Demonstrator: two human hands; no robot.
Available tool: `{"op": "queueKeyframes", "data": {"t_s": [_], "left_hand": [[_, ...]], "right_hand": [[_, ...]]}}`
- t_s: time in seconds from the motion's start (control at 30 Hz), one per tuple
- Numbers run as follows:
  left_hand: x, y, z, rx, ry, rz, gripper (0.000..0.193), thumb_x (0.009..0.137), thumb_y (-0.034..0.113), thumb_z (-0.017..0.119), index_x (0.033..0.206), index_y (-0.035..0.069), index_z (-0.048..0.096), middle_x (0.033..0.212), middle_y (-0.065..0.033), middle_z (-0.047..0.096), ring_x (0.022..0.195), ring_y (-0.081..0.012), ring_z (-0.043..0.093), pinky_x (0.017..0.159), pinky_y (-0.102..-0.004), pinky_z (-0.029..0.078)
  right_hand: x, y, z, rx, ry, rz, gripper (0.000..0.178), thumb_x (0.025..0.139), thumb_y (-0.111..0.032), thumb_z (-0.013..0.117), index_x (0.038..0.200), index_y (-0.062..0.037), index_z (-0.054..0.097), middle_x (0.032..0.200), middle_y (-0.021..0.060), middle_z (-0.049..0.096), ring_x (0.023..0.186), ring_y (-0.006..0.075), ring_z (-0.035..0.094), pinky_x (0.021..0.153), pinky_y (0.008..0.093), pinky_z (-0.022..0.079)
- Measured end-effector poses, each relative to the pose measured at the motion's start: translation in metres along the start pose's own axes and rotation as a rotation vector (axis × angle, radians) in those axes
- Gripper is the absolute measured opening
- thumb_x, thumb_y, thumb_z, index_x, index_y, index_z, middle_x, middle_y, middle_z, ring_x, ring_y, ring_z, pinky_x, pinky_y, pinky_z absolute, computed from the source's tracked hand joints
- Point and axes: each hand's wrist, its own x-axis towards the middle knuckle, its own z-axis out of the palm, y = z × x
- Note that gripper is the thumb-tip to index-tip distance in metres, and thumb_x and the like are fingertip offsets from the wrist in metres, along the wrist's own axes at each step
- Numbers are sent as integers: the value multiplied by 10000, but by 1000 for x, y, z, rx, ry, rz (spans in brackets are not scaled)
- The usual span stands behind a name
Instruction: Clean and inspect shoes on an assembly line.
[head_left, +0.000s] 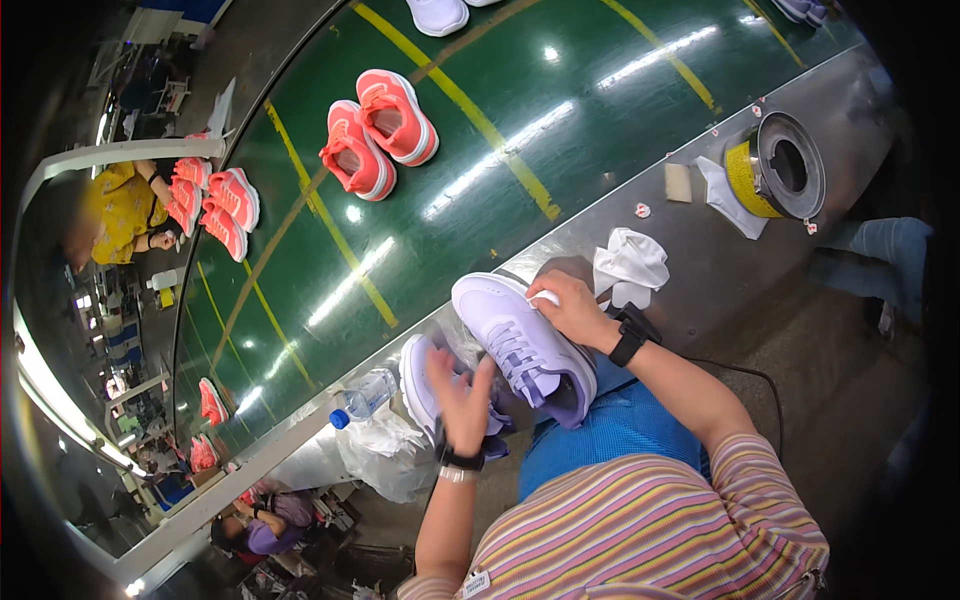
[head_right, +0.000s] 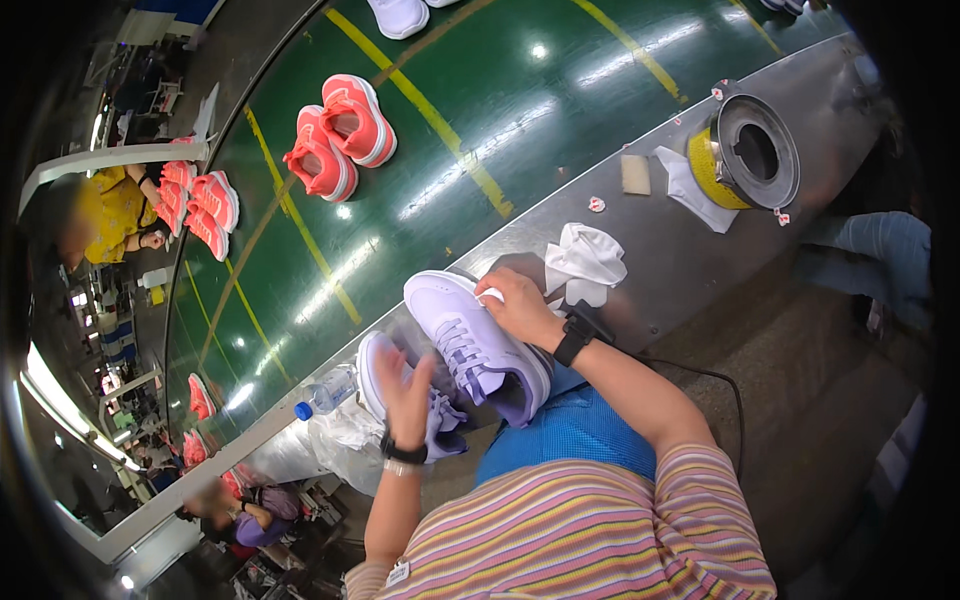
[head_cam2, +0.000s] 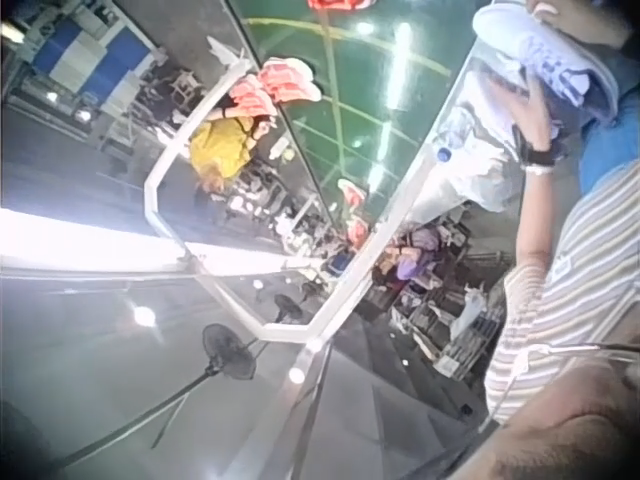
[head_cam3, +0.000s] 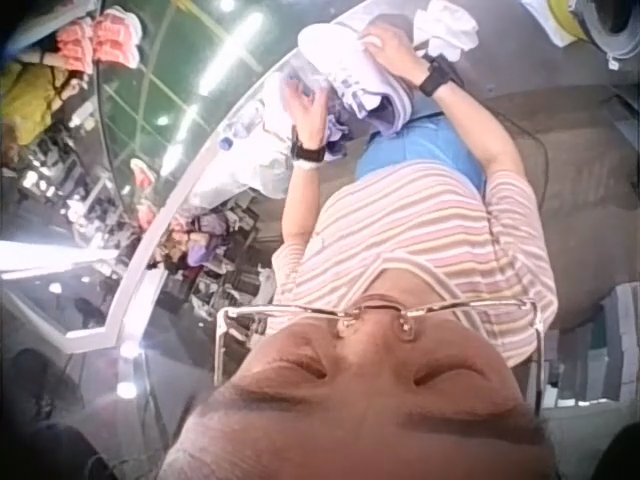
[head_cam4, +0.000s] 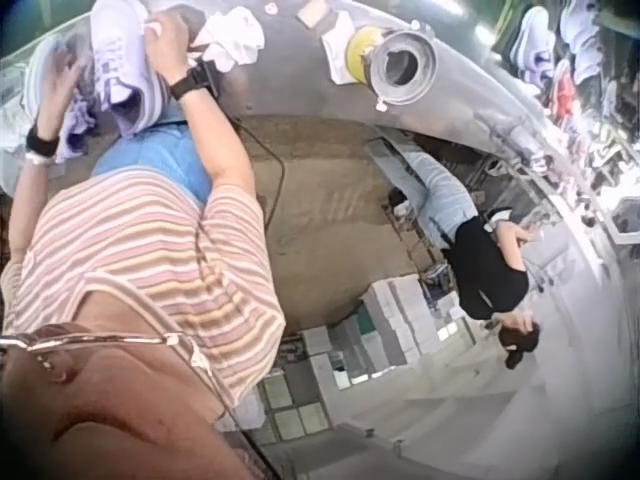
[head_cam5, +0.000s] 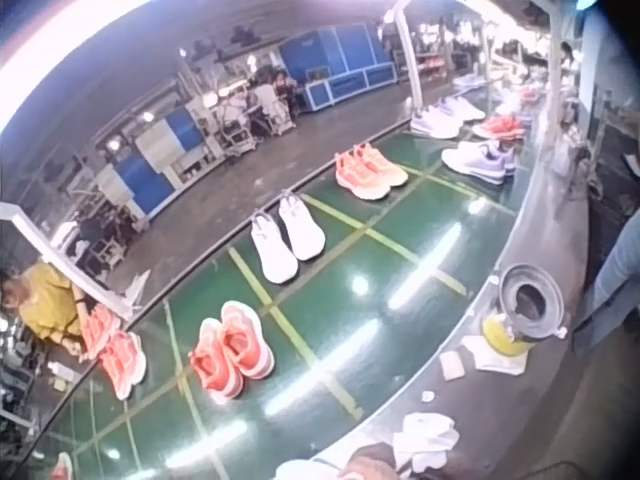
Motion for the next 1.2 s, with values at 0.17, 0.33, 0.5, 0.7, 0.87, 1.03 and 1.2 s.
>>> {"op": "queueKeyframes", "data": {"t_s": [0.17, 0.33, 0.5, 0.7, 0.87, 1.03, 1.2], "left_hand": [[40, -24, 56, 520, -54, 80, 913, 699, 236, 753, 1303, -122, 169, 1243, -272, 384, 1139, -321, 430, 963, -370, 359], [44, -28, 40, 103, -216, 85, 1002, 644, 234, 781, 1314, -135, 135, 1233, -273, 383, 1142, -334, 422, 989, -387, 329], [42, -32, 34, 73, -242, 41, 1036, 645, 238, 777, 1327, -146, 98, 1257, -275, 358, 1174, -339, 387, 1009, -386, 304], [41, -34, 33, 147, -243, 48, 1075, 655, 271, 767, 1328, -171, 55, 1278, -293, 334, 1195, -356, 362, 1019, -394, 287], [40, -29, 31, 49, -252, 53, 1004, 648, 199, 772, 1314, -158, 112, 1217, -273, 395, 1121, -334, 435, 974, -383, 346], [40, -32, 28, 4, -241, 81, 941, 645, 165, 771, 1301, -129, 163, 1182, -248, 422, 1084, -312, 461, 946, -376, 373], [40, -36, 27, -6, -247, 112, 919, 643, 161, 769, 1298, -110, 184, 1188, -240, 417, 1095, -308, 451, 954, -376, 365]], "right_hand": [[6, 1, 2, 2, -75, -14, 101, 752, -24, 586, 851, -35, 602, 843, 155, 569, 827, 329, 569, 734, 379, 453], [7, -11, -2, -24, -122, 9, 107, 748, -16, 588, 853, -36, 594, 843, 152, 548, 807, 338, 560, 715, 389, 451], [10, -22, 4, -92, -121, 18, 97, 760, -3, 576, 850, -36, 584, 853, 145, 549, 811, 350, 556, 703, 411, 448], [21, -29, 11, -157, -123, 53, 98, 755, 12, 558, 848, -19, 573, 843, 154, 549, 779, 339, 556, 700, 402, 444], [14, -31, 5, -147, -139, 76, 84, 753, -16, 581, 837, -23, 578, 841, 151, 550, 800, 340, 558, 700, 404, 442], [-3, -30, 0, -61, -147, 123, 81, 742, -51, 608, 814, -25, 584, 817, 146, 552, 796, 330, 564, 693, 386, 445], [8, -33, 3, -64, -135, 89, 75, 719, -54, 619, 786, -26, 601, 770, 140, 567, 746, 314, 571, 668, 379, 451]]}}
